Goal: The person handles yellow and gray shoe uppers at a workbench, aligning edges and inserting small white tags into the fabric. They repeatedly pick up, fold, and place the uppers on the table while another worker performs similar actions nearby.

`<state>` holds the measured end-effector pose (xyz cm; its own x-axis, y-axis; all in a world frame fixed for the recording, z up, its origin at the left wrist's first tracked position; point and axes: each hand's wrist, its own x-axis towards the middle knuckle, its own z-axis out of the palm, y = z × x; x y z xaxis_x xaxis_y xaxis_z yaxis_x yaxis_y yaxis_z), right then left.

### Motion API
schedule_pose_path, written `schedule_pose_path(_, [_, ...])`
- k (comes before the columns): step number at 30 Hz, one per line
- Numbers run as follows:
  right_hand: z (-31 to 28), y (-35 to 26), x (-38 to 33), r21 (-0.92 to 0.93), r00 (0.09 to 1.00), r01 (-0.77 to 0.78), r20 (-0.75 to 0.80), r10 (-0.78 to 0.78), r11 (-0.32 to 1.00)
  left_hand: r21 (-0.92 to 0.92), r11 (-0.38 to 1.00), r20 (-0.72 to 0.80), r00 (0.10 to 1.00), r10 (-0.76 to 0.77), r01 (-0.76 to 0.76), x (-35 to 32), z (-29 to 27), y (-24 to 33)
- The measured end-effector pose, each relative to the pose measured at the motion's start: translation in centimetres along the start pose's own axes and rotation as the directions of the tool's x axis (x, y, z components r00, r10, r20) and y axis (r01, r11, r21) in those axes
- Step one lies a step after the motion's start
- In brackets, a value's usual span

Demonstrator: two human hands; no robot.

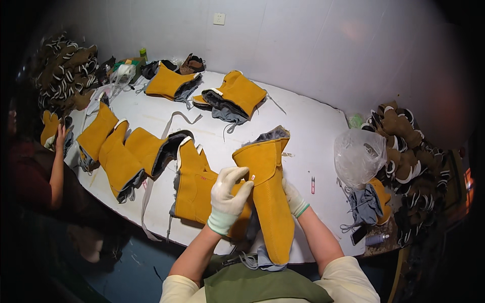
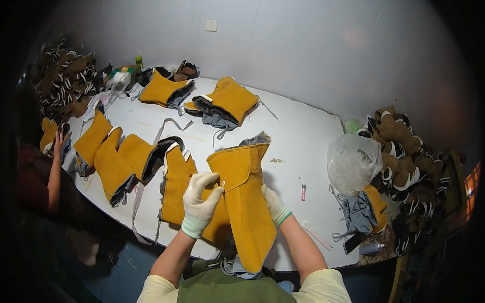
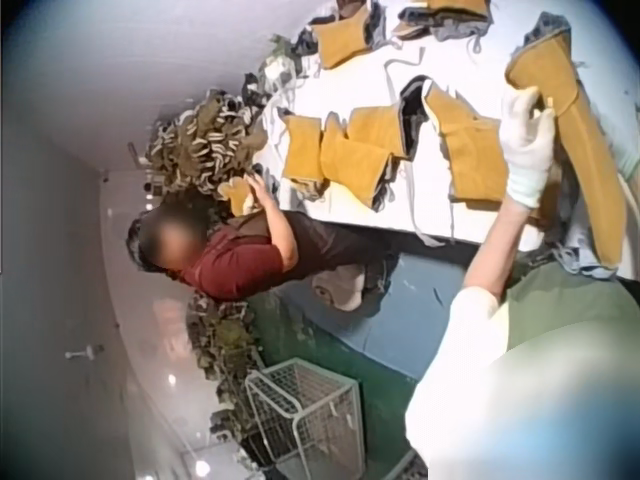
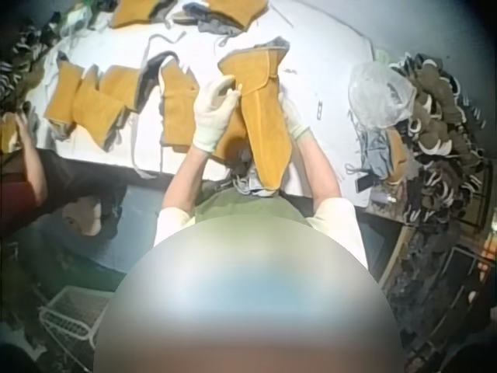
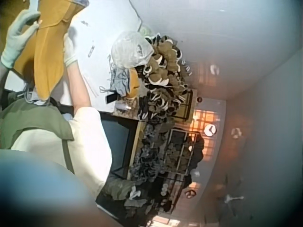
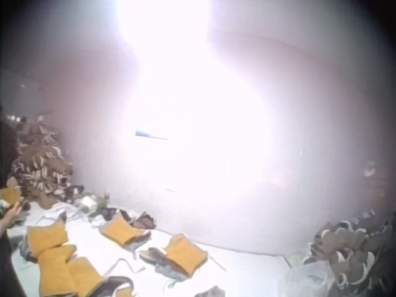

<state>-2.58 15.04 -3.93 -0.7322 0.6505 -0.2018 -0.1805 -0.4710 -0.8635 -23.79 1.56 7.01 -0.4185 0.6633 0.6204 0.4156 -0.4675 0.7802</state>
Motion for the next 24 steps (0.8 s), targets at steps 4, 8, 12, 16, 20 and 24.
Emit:
schedule_pose_path(4, [0.5, -0.6, -0.3, 0.026, 1.000, 0.021, -0.001, -0.021, 0.999, 0.009, 1.000, -0.013, 1.000, 0.013, -0.013, -0.2, 0.0, -0.1])
schedule_pose_path(8, [1.5, -1.2, -0.1, 0.059, 0.999, -0.046, -0.018, 0.047, 0.997, 0.008, 0.997, -0.077, 0.994, -0.073, 0.074, -0.6, 0.1, -0.2])
schedule_pose_path(12, [2.4, -1.6, 0.6, 0.072, 0.997, -0.080, 0.027, 0.078, 0.994, 0.013, 0.991, -0.154, 0.979, -0.131, 0.134, -0.9, -0.1, -0.7])
schedule_pose_path(16, [2.3, -1.1, 2.5, -0.008, 0.994, -0.105, -0.012, 0.105, 0.994, -0.106, 0.957, -0.227, 0.930, -0.288, 0.271, -1.1, -0.5, -1.0])
schedule_pose_path(20, [3.3, -1.2, 4.0, -0.165, 0.990, -0.136, -0.052, 0.129, 0.977, -0.209, 0.922, -0.307, 0.873, -0.379, 0.327, -1.3, -1.2, -1.3])
schedule_pose_path(24, [5.8, -1.5, 4.8, -0.118, 0.990, -0.142, -0.021, 0.140, 0.983, -0.271, 0.899, -0.352, 0.834, -0.426, 0.345, -1.7, -2.1, -1.7])
